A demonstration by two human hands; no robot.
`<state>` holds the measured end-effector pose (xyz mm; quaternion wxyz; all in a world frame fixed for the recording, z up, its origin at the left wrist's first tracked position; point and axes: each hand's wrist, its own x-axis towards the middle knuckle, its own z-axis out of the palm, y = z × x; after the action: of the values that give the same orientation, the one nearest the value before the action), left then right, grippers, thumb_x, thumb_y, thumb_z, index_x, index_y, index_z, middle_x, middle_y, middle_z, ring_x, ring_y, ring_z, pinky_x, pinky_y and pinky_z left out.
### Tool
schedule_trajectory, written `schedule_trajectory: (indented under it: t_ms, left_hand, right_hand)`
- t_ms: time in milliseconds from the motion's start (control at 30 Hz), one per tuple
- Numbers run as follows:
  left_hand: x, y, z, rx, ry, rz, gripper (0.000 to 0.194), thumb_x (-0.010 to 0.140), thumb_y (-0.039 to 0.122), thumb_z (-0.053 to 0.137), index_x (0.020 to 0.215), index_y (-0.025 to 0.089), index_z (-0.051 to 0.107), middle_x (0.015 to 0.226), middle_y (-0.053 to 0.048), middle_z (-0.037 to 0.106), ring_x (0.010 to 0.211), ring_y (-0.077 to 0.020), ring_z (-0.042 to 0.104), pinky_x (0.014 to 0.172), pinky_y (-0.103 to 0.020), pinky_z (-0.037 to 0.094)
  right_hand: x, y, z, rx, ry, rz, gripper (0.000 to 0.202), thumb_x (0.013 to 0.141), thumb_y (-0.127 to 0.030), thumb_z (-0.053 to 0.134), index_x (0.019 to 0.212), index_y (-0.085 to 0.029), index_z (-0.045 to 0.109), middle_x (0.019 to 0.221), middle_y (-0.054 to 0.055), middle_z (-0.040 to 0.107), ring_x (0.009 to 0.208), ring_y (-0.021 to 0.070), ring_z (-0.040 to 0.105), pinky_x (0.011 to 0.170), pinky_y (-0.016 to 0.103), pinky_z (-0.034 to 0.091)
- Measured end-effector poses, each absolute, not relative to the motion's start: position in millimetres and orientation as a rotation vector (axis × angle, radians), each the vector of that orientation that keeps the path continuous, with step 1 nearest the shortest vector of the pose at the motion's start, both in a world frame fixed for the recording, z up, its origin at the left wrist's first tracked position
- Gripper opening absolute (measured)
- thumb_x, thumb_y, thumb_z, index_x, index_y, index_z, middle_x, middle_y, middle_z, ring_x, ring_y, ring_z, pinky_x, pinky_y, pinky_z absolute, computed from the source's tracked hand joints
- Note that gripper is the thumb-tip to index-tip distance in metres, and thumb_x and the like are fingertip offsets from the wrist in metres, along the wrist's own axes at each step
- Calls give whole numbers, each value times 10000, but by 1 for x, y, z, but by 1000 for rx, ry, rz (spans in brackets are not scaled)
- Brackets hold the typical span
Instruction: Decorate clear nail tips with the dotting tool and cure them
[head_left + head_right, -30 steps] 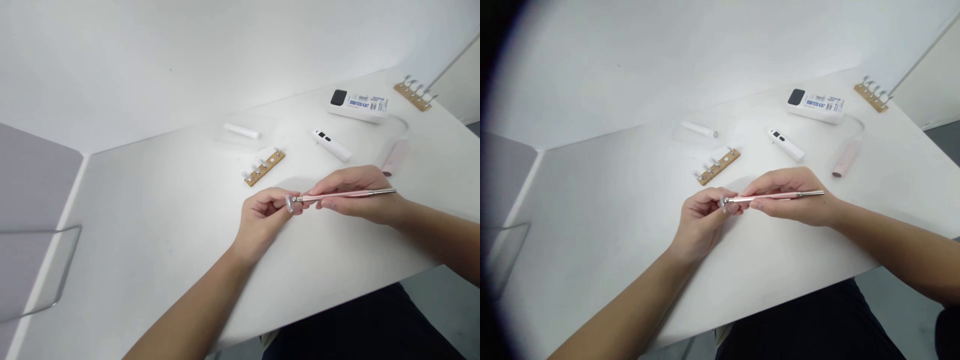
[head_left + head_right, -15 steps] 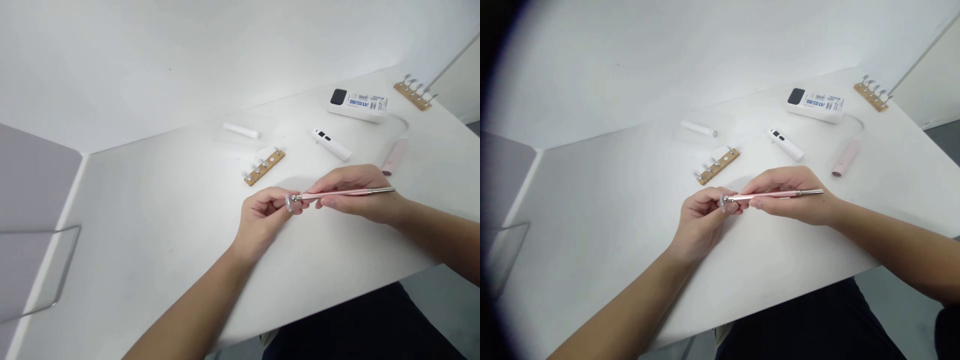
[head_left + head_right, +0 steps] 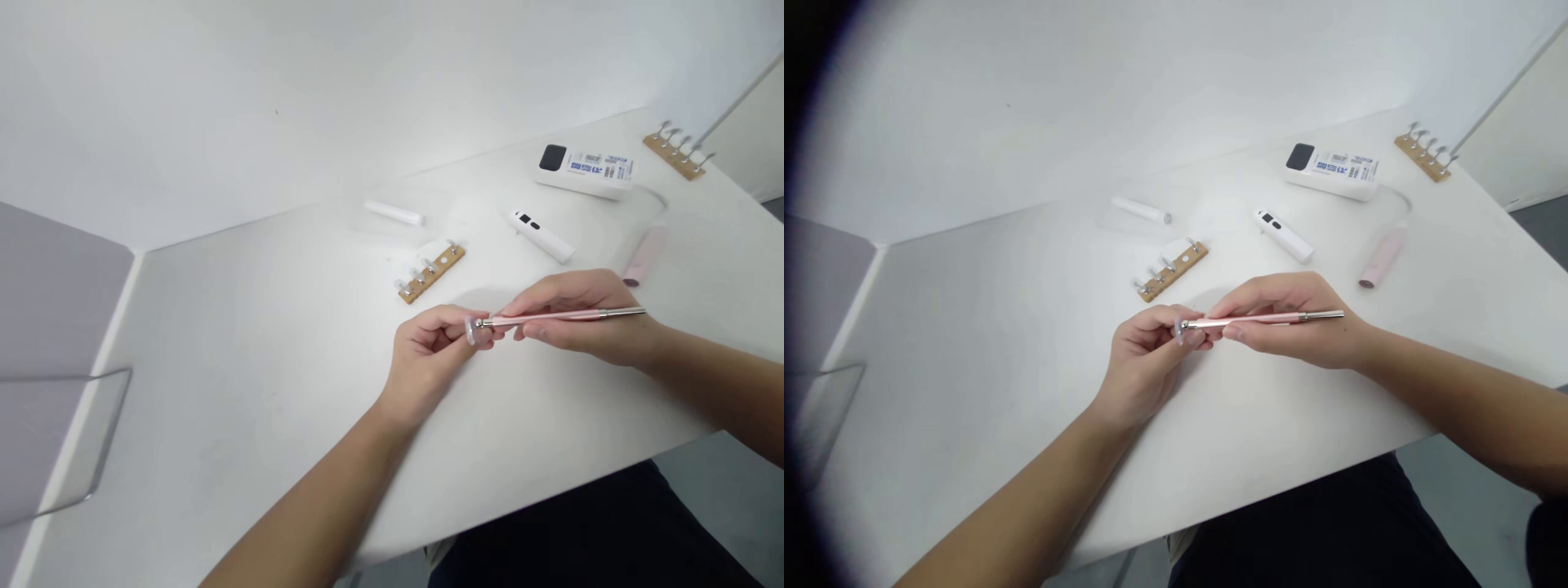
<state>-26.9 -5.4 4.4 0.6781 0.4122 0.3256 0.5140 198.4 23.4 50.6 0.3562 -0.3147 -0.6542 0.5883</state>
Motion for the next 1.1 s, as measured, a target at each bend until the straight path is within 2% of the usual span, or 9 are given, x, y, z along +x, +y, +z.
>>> schedule_trajectory:
  t_ms: [100,300,500,700,800,967,1100]
  left_hand:
    - [-27,-5,4,926,735,1154,84,872,209,883,935,263,870,840,-23,841,790,-122,787,787,-218,651]
    - [-28,-4,3,911,741,1164,101,842,238,914,933,258,874,843,-17,838,757,-114,789,768,-202,648]
    - [-27,-4,3,921,742,1156,89,861,225,895,940,257,869,837,-22,836,764,-121,777,780,-232,656]
    - [-26,-5,3,938,741,1159,53,877,216,876,912,252,859,828,-34,830,834,-153,796,809,-260,662]
    - [-27,-5,2,932,754,1157,79,866,229,890,935,258,864,817,-27,828,789,-136,786,794,-247,658]
    - [-27,-5,3,932,783,1169,102,840,278,918,922,244,866,800,-32,825,765,-144,790,779,-249,649]
    - [-27,-5,3,941,787,1163,97,844,272,913,924,246,864,815,-33,828,760,-142,781,768,-256,650]
  right_hand:
    - [198,24,51,-827,-1681,1513,172,917,-185,791,1037,-294,851,982,-25,865,899,121,817,732,175,619]
    - [203,25,45,-776,-1721,1555,158,925,-215,796,1071,-253,843,1101,52,859,1058,211,815,867,284,650]
    - [200,24,47,-840,-1667,1531,152,914,-203,805,1036,-279,855,970,7,862,889,152,818,748,221,643]
    - [198,24,49,-824,-1572,1582,188,892,-170,817,1009,-308,866,971,-16,862,870,124,810,773,200,648]
    - [200,25,48,-839,-1628,1571,161,908,-196,811,1029,-289,860,971,1,860,894,147,815,779,222,648]
    - [205,26,43,-775,-1703,1597,158,929,-244,803,1082,-249,843,1099,69,852,1061,231,811,892,327,654]
    - [204,26,44,-817,-1689,1570,137,934,-254,800,1063,-252,846,1048,57,857,985,207,817,820,289,650]
